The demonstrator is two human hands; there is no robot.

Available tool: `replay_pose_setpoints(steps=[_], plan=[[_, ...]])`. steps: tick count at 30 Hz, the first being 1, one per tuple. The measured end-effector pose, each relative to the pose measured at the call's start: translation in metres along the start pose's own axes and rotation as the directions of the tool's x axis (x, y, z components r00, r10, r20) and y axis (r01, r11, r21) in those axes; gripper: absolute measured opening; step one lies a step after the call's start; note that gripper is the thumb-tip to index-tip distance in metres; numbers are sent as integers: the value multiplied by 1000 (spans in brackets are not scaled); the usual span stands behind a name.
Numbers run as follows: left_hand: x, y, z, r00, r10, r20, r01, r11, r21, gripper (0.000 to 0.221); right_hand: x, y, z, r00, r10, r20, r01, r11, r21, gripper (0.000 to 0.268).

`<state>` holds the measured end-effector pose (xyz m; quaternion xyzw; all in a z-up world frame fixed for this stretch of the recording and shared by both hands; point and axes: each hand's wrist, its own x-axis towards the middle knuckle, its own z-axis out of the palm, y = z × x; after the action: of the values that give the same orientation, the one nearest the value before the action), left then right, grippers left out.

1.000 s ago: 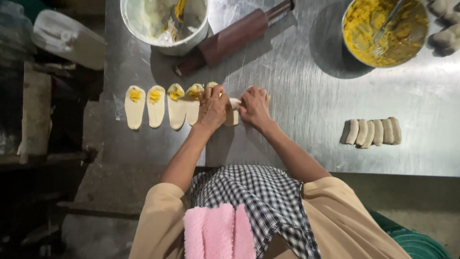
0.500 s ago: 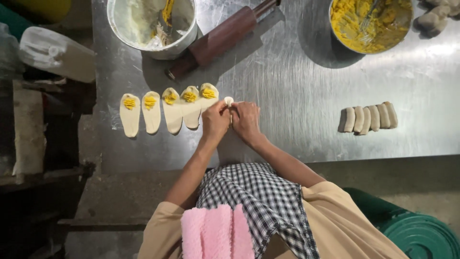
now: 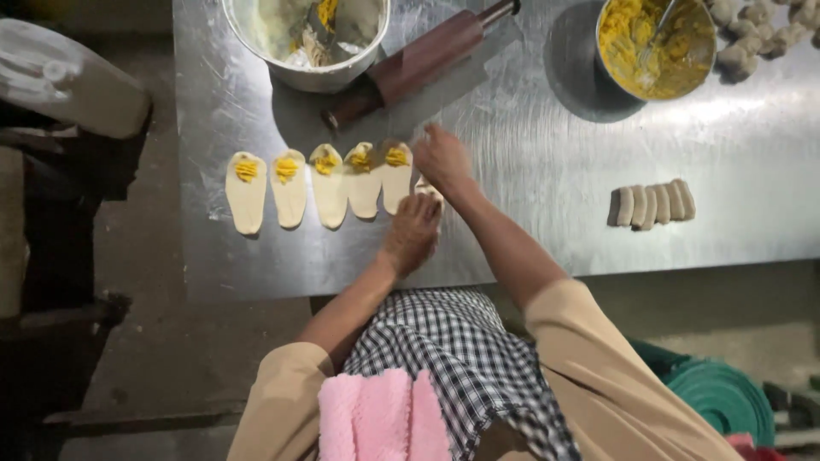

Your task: Rolling pieces of dough into cylindrical rolls after adding a yellow filling.

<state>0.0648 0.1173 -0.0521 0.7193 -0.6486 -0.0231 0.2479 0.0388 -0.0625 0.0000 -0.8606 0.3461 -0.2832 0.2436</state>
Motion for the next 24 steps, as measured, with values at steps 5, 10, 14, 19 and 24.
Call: replay_pose_setpoints(steps=[5,10,14,19,24], plan=[[-14,33,-65,978,194,81,-197,980,29,60,8,-28,20,924,330,192,-235,888,-394,31],[-26,30,-71,981,181,70,-187,978,90,68,0,-29,25,996,90,8,-74,861,-503,22],[-41,35,-75,984,168,53,-174,977,127,69,-6,-31,15,982,-164,-91,108,891,-440,19],[-56,43,-72,984,149,102,-156,986,64,65,-23,-32,10,858,409,310,-210,831,-516,31],[-65,38,-60,989,145,-27,-143,987,70,67,-32,-26,24,989,-97,-114,21,846,-533,30]])
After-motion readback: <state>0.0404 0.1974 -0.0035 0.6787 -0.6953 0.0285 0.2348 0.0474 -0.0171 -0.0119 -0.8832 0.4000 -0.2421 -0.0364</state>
